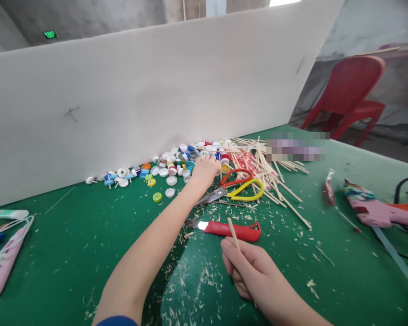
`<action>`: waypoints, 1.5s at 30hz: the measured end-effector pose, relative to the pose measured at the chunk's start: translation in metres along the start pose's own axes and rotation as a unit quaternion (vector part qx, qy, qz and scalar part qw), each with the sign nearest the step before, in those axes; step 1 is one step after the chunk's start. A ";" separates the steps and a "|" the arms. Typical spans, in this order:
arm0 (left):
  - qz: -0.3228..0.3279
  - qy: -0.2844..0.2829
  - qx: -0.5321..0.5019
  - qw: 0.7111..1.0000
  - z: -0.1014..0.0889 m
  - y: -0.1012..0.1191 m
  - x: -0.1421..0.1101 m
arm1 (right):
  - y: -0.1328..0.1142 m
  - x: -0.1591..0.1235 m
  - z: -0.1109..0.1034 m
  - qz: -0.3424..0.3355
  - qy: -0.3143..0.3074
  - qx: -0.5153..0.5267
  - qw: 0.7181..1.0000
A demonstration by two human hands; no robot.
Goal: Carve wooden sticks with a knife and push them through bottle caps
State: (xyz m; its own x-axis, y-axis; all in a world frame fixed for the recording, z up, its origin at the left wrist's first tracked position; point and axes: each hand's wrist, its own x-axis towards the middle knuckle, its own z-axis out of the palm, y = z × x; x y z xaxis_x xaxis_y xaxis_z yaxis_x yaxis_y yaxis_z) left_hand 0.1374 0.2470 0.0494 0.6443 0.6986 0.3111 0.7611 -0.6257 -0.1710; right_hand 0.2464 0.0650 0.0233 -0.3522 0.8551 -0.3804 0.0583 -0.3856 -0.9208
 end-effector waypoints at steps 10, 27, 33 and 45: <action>-0.157 0.039 -0.089 0.983 -0.010 -0.012 -0.037 | 0.007 -0.005 -0.003 -0.054 0.005 -0.027 0.998; -0.183 -0.105 -0.146 0.967 -0.041 0.044 -0.234 | -0.005 0.020 -0.014 -0.269 0.103 -0.555 0.781; -0.209 -0.174 -0.235 0.933 -0.055 0.041 -0.250 | -0.014 0.029 -0.055 -0.312 0.267 -0.651 0.638; -0.201 -0.113 -0.223 0.947 -0.050 0.046 -0.266 | -0.005 0.049 -0.077 -0.242 0.250 -0.683 0.642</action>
State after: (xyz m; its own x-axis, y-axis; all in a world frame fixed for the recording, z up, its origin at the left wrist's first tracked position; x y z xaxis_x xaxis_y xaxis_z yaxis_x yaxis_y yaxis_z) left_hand -0.0030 0.0148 0.0055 0.3480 0.9361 0.0503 0.8734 -0.3432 0.3455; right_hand 0.3005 0.1353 0.0030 -0.3137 0.8964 0.3133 0.9403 0.3390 -0.0285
